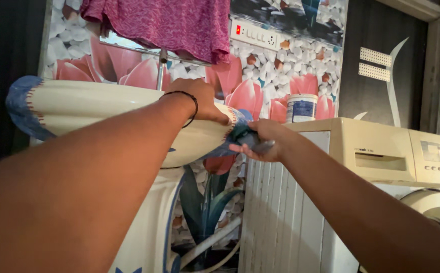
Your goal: The person scrubs a blue pedestal sink with a green sponge, working around the faucet and basin. The person then scrubs the sink's pedestal and surrounding areas.
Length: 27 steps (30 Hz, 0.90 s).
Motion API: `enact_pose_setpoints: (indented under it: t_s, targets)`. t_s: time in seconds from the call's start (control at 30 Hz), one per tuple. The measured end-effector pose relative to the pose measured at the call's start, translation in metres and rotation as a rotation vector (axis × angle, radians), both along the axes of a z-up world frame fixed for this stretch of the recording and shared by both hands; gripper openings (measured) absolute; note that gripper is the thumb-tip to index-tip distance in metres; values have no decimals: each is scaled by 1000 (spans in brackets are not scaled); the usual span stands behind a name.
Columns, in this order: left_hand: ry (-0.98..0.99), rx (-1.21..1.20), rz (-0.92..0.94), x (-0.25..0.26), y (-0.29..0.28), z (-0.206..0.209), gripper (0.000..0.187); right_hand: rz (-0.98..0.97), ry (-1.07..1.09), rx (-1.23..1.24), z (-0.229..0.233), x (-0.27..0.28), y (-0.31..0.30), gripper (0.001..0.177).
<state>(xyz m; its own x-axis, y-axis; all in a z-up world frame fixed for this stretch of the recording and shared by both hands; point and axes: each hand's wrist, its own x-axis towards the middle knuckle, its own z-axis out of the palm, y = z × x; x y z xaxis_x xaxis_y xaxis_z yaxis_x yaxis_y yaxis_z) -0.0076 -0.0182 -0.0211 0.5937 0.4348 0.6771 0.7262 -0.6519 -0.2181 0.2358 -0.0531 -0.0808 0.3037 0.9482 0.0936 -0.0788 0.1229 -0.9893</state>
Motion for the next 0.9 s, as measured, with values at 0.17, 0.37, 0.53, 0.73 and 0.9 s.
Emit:
enact_pose_setpoints:
  t_s: [0.17, 0.37, 0.53, 0.73, 0.9]
  targets:
    - [96, 332, -271, 1, 13, -4, 68, 76, 86, 74, -1, -15, -5, 43]
    - [135, 302, -445, 11, 17, -13, 55, 231, 162, 248, -10, -28, -18, 38]
    - [24, 106, -295, 32, 0, -29, 35, 287, 135, 365, -12, -30, -29, 37]
    - [-206, -144, -303, 49, -7, -20, 33, 129, 59, 445, 2, -19, -43, 34]
    - [-421, -324, -608, 55, 12, -15, 29, 5, -90, 478, 20, -26, -51, 30]
